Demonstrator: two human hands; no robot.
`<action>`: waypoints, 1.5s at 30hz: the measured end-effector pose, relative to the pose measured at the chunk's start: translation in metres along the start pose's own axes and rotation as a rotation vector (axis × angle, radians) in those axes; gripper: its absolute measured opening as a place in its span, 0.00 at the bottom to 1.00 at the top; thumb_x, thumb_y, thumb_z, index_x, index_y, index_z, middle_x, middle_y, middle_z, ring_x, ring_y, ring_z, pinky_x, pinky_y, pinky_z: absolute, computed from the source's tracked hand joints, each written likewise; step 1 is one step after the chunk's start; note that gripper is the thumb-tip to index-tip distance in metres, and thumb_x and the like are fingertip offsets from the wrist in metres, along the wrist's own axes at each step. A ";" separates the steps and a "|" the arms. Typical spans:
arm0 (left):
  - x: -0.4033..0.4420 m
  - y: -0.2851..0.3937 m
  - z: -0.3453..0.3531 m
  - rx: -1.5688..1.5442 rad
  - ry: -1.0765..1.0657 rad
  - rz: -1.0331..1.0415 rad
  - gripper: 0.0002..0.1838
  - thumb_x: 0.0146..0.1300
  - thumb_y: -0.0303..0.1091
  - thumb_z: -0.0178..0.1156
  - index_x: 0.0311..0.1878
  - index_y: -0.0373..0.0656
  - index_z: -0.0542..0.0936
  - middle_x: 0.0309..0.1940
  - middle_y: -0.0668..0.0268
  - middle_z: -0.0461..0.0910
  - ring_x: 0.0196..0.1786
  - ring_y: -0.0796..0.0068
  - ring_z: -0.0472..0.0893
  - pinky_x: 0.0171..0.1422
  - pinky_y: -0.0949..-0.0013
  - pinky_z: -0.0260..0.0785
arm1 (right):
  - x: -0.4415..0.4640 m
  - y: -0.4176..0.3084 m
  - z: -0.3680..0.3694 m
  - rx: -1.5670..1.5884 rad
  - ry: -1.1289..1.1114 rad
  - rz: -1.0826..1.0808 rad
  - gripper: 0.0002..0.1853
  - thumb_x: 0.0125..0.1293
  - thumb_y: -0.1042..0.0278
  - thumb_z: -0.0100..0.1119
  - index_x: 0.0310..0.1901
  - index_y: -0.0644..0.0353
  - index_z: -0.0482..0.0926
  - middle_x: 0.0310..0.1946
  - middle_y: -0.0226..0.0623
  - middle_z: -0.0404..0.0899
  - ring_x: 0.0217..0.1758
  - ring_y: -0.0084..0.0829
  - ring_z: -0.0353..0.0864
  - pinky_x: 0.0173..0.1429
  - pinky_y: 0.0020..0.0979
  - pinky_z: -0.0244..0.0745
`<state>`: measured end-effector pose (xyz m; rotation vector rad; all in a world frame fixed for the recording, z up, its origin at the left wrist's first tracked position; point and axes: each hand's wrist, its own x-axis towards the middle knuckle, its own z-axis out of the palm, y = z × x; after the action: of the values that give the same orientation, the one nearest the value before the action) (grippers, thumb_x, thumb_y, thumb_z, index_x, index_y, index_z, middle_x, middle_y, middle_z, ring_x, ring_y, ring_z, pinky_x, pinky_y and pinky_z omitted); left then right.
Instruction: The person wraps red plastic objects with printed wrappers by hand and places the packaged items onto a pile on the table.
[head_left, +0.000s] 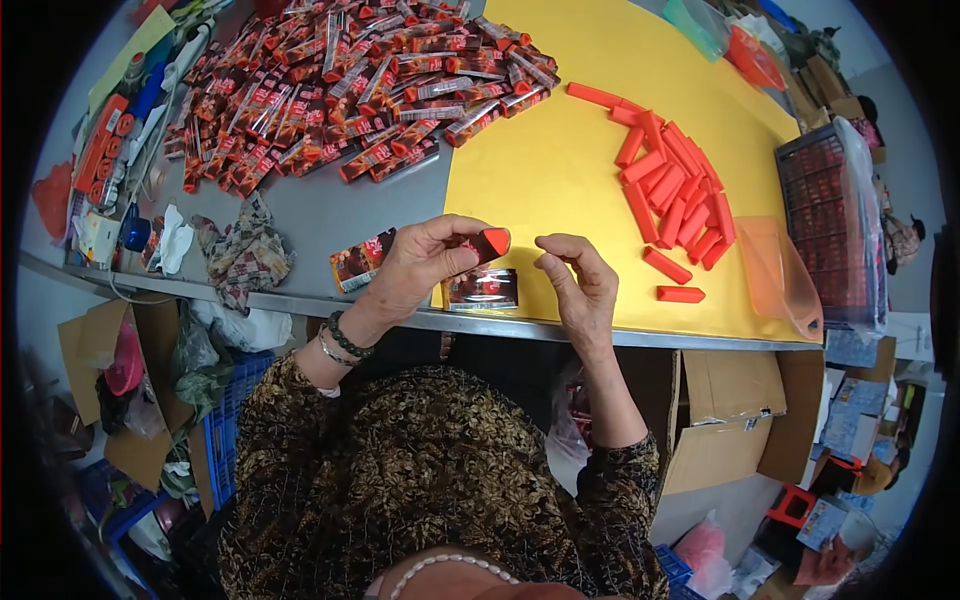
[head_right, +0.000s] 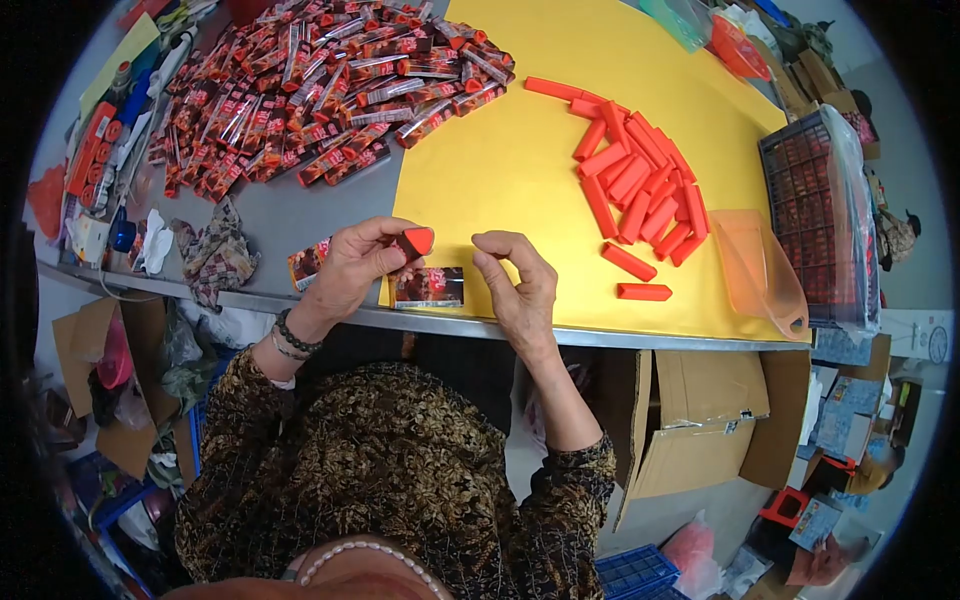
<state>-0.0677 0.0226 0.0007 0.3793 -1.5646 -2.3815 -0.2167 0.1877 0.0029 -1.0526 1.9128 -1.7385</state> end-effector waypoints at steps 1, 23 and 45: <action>0.001 0.002 -0.001 0.027 -0.002 0.006 0.14 0.67 0.26 0.57 0.54 0.35 0.76 0.42 0.65 0.80 0.43 0.80 0.78 0.47 0.76 0.73 | -0.002 0.001 -0.002 0.009 0.005 0.025 0.06 0.62 0.78 0.62 0.40 0.67 0.80 0.36 0.36 0.81 0.40 0.25 0.79 0.47 0.25 0.74; 0.141 -0.018 -0.030 1.687 0.278 0.379 0.12 0.61 0.34 0.56 0.46 0.42 0.76 0.41 0.60 0.77 0.49 0.57 0.75 0.51 0.55 0.68 | -0.027 0.012 -0.014 -0.209 -0.035 0.131 0.05 0.63 0.76 0.61 0.39 0.66 0.80 0.32 0.30 0.81 0.38 0.20 0.78 0.46 0.21 0.72; 0.013 -0.016 -0.003 1.202 -0.155 0.285 0.11 0.50 0.32 0.66 0.30 0.41 0.72 0.32 0.61 0.73 0.40 0.58 0.72 0.48 0.60 0.64 | 0.080 0.052 -0.103 -1.403 0.199 -0.110 0.18 0.46 0.64 0.71 0.38 0.58 0.77 0.37 0.39 0.76 0.42 0.41 0.77 0.39 0.41 0.75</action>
<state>-0.0797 0.0216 -0.0163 0.1464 -2.7342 -1.0460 -0.3555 0.2009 -0.0101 -1.3444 3.2673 -0.2637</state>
